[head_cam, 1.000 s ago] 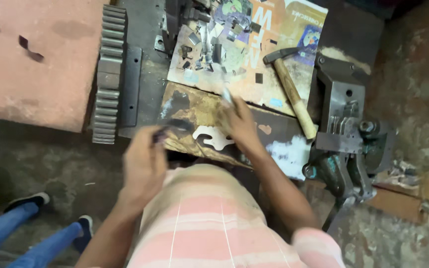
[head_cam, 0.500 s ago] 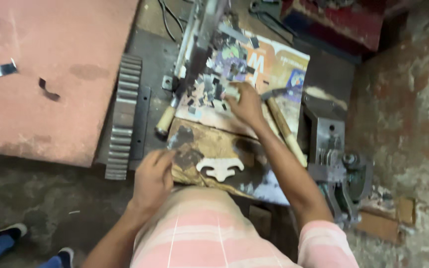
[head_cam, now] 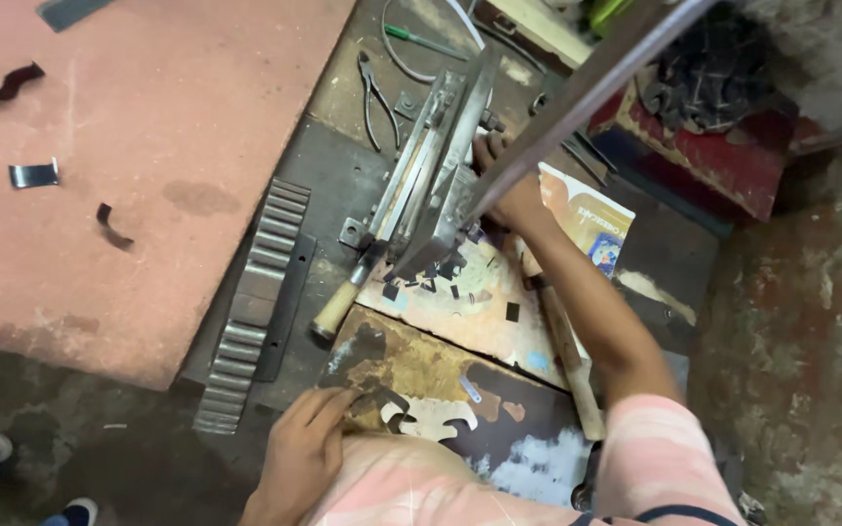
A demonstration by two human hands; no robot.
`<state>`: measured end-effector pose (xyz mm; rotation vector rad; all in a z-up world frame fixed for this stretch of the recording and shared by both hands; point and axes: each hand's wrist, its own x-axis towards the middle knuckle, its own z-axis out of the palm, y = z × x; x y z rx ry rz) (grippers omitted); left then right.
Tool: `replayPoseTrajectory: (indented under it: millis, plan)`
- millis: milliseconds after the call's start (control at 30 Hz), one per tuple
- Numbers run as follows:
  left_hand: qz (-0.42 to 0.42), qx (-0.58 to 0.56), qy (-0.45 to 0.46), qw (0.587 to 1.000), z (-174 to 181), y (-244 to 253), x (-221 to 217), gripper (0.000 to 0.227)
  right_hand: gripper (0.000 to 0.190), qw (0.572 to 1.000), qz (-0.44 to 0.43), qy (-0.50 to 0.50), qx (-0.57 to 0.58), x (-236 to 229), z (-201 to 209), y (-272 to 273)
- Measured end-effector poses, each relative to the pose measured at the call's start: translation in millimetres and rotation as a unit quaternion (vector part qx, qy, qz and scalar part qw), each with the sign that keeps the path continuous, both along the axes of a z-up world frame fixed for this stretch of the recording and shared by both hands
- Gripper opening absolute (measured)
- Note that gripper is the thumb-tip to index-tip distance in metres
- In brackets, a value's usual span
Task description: The person assembles a white plastic component with several small metal strips. They use a hammer to tap the metal pieces into place and a large pair of pliers to bend and secure them. The person repeatedly checks the fit of the parts and uses a manual press machine to shape the metal strips.
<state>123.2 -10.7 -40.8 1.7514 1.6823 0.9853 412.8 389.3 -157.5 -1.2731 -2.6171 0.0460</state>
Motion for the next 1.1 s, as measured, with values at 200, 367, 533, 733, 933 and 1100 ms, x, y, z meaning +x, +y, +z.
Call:
replayPoseTrajectory:
  millis: [200, 367, 533, 733, 933, 1100]
  plan:
    - [0.005, -0.023, -0.010, 1.000, -2, 12, 7, 0.038, 0.037, 0.986, 0.020, -0.061, -0.156, 17, 35, -58]
    - [-0.038, -0.003, 0.018, 0.999, 6, 27, 17, 0.042, 0.025, 0.994, -0.059, -0.014, -0.087, -2, 21, 7]
    - [-0.058, -0.029, 0.025, 0.998, 5, 24, 16, 0.041, 0.030, 0.989, 0.034, 0.110, -0.092, -6, 25, -43]
    - [-0.021, -0.035, -0.007, 0.999, -8, 26, 21, 0.040, 0.024, 0.976, -0.153, 0.150, -0.033, 19, 40, -43]
    - [-0.119, -0.012, 0.067, 0.991, -13, 45, 20, 0.042, 0.025, 0.972, -0.121, 0.196, -0.055, 9, 111, -131]
    - [-0.174, -0.003, 0.132, 0.976, -27, 58, 39, 0.036, 0.032, 0.907, -0.154, 0.251, -0.301, 6, 150, -260]
